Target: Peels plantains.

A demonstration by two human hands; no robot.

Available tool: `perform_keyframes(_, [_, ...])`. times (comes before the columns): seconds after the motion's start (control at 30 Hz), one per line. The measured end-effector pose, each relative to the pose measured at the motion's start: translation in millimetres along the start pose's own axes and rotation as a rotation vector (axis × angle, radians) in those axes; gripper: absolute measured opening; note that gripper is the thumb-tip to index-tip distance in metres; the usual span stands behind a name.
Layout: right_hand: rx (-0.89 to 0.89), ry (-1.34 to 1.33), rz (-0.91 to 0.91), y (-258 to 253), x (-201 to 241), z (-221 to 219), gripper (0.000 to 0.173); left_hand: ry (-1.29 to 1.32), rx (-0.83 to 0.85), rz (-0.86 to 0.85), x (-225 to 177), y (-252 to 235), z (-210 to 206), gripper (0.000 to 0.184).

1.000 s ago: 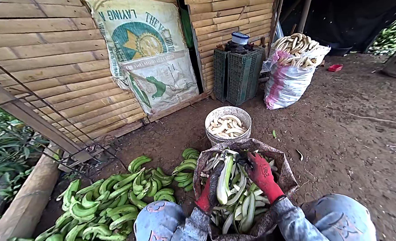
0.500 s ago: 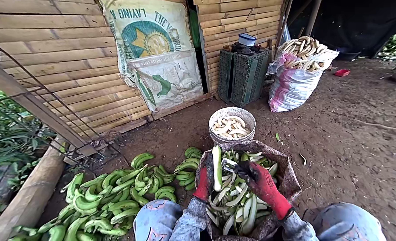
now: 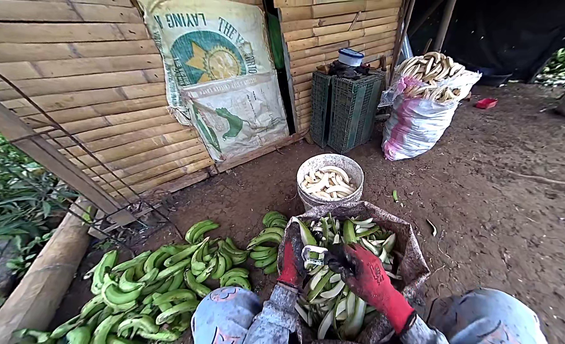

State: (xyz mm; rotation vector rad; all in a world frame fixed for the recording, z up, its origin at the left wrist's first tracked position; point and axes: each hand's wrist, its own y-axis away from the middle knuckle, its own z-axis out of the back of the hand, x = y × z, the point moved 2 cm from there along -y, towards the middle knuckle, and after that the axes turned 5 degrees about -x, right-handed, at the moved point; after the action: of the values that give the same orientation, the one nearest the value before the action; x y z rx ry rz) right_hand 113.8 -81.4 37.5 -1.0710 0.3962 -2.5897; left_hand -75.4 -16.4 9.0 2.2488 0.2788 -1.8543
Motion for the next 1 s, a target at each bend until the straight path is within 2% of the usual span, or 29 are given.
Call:
perform_keyframes(0.07, [0.114, 0.109, 0.006, 3.3, 9.0, -7.0, 0.04, 0.21, 0.029, 0.036, -1.3, -3.2, -4.0, 0.047])
perform_keyframes(0.1, [0.123, 0.158, -0.016, -0.2, 7.5, -8.2, 0.042, 0.2, 0.058, 0.007, -1.4, -1.1, -3.5, 0.047])
perform_keyframes(0.2, [0.042, 0.214, -0.136, -22.0, -12.8, -2.8, 0.045, -0.17, 0.198, -0.087, -21.0, 24.8, -11.5, 0.044])
perform_keyframes(0.27, [0.023, 0.234, -0.275, -38.8, -26.5, 9.5, 0.046, -0.48, 0.362, -0.04, -38.3, 43.0, -17.1, 0.044])
perform_keyframes(0.3, [0.012, 0.244, -0.341, -44.2, -32.9, 16.2, 0.045, -0.549, 0.407, 0.0, -40.5, 47.2, -18.7, 0.044])
perform_keyframes(0.37, [-0.013, 0.208, -0.373, -44.7, -36.8, 23.7, 0.046, -0.484, 0.245, 0.034, -25.4, 40.8, -13.9, 0.044])
perform_keyframes(0.5, [-0.118, 0.004, -0.105, -13.0, -10.0, -1.2, 0.041, -0.106, -0.215, 0.041, -5.7, 9.8, -2.2, 0.051])
perform_keyframes(0.6, [-0.066, 0.037, -0.001, 1.6, 9.6, -17.4, 0.04, 0.254, -0.34, 0.047, -15.2, 10.4, -6.0, 0.047])
perform_keyframes(0.67, [-0.02, 0.093, -0.04, -2.7, 12.7, -18.7, 0.04, 0.314, -0.343, 0.037, -17.5, 15.8, -7.6, 0.046])
perform_keyframes(0.73, [0.047, 0.108, -0.106, -11.1, 11.8, -16.7, 0.041, 0.27, -0.313, 0.015, -15.2, 17.3, -9.0, 0.046])
perform_keyframes(0.87, [0.021, 0.058, -0.046, -10.2, -0.3, -19.6, 0.042, 0.056, -0.148, 0.015, -6.7, 9.7, -1.2, 0.052])
perform_keyframes(1.0, [-0.057, 0.081, -0.086, -20.2, -12.5, -19.9, 0.043, -0.185, 0.002, -0.1, -26.5, 28.1, -16.1, 0.044])
